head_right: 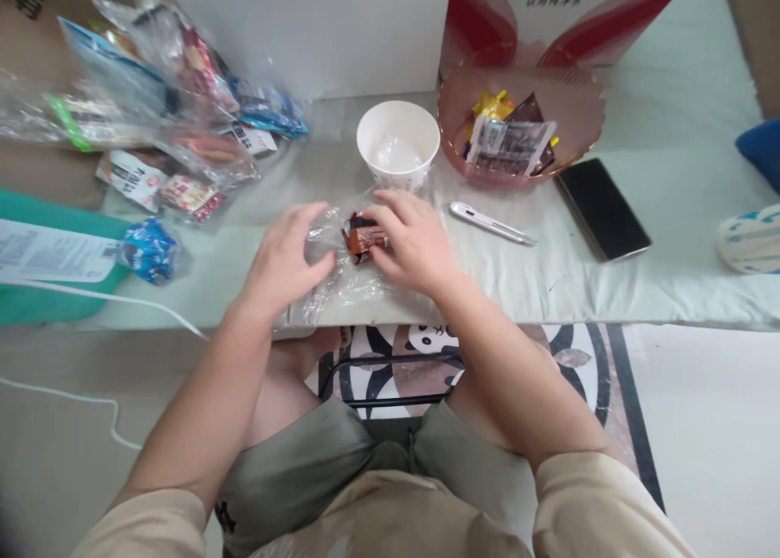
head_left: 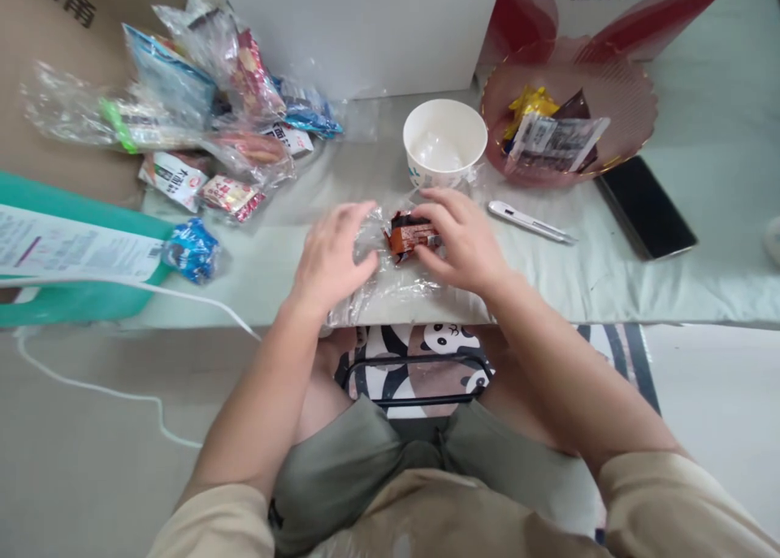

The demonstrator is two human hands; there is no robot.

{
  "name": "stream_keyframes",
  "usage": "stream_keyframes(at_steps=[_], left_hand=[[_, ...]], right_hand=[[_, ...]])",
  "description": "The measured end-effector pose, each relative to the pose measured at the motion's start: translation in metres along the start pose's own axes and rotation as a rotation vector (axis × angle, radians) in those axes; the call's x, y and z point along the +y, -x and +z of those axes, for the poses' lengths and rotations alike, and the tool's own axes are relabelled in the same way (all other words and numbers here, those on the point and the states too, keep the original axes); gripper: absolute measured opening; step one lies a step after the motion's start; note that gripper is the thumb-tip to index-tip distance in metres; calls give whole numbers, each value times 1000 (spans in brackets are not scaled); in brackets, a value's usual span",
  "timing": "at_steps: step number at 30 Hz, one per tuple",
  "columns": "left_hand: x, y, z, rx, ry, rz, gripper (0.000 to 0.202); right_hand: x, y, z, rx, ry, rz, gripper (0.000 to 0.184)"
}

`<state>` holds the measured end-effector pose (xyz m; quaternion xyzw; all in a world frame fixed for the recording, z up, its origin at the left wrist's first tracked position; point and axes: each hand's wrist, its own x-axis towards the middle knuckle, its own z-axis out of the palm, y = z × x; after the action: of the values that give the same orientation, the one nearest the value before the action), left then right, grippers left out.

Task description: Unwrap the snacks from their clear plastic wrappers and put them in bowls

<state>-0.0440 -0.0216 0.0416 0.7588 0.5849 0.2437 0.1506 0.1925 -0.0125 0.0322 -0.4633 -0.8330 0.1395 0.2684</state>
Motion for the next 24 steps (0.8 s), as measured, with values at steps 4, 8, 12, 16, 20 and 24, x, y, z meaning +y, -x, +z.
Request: stream_keyframes(at_steps=[4, 8, 12, 16, 20, 24], left_hand=[[-16, -13, 9, 107, 162, -385, 16], [-14, -25, 14, 164, 541, -558, 17], [-9, -27, 11, 158, 482, -471, 16], [-5, -25, 5, 148, 226, -412, 18], [-3, -22, 3, 97, 169, -421, 17], [0, -21, 5, 67, 139, -400, 19]], right_hand=[[-3, -3, 9, -154, 99, 17, 64], [-5, -3, 9, -220, 112, 85, 72], [-8, -3, 5, -291, 83, 77, 70], [-2, 2, 1, -304, -73, 72, 69], [12, 13, -8, -138, -355, 116, 76], [14, 30, -24, 58, -581, 191, 80]])
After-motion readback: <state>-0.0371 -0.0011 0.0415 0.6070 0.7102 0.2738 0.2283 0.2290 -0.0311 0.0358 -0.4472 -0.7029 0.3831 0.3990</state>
